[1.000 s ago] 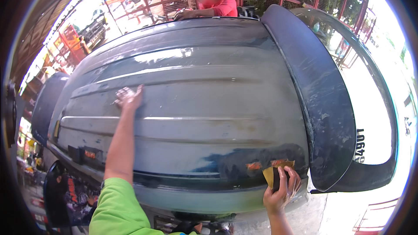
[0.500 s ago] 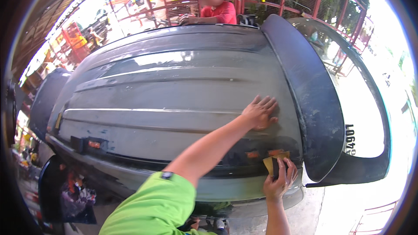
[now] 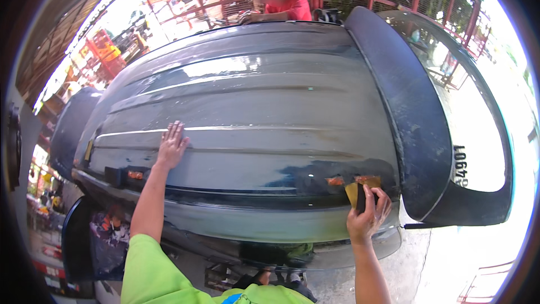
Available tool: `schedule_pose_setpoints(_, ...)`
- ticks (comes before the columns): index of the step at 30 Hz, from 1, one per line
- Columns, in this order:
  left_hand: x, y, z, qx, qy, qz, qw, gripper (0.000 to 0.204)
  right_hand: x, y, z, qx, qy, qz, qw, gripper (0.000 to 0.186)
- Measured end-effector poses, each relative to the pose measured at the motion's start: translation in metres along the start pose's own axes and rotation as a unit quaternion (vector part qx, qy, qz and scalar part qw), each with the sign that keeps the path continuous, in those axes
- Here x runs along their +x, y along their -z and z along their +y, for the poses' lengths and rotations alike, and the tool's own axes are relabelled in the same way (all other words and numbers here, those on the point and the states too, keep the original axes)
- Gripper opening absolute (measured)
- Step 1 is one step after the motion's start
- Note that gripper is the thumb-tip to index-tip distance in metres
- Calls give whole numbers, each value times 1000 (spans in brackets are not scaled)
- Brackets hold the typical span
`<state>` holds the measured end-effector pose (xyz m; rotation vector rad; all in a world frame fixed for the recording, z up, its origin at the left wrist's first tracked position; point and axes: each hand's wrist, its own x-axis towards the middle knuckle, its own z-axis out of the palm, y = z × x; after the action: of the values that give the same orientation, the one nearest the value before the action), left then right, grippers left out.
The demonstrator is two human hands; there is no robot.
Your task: The person sands the surface of a detached car trunk lid using a sanding block. They repeatedly rub the block across the lid's surface, occasionally dipping it into a bucket of water to wet the surface and the block.
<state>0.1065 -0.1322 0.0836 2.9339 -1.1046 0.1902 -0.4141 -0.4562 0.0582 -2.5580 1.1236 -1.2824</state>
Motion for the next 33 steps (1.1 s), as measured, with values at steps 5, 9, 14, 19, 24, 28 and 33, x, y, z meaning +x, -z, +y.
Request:
schedule_pose_setpoints(5, 8, 22, 227, 34, -263, -32, 964, 72, -5, -1, 9, -1, 14, 30, 999, 47)
schedule_pose_setpoints(9, 16, 41, 425, -107, -392, -61, 912, 77, -7, 0, 14, 16, 24, 66, 997, 48)
schedule_pose_setpoints(14, 27, 16, 473, -173, -426, -6, 888, 74, -8, 0, 14, 0, 24, 73, 997, 37)
schedule_pose_setpoints(19, 9, 11, 326, -148, -342, 9, 928, 72, -9, 1, 14, -2, 15, 49, 999, 39)
schedule_pose_setpoints(24, -2, 25, 124, -90, -206, -15, 974, 67, -11, -3, 15, -7, 1, 45, 999, 40)
schedule_pose_setpoints(28, -7, 22, -6, -43, -73, -29, 996, 63, -14, -6, 15, -25, 5, 60, 998, 36)
schedule_pose_setpoints(33, -13, 28, -49, -30, -83, -22, 996, 73, -19, -5, 14, -39, 4, 65, 997, 34)
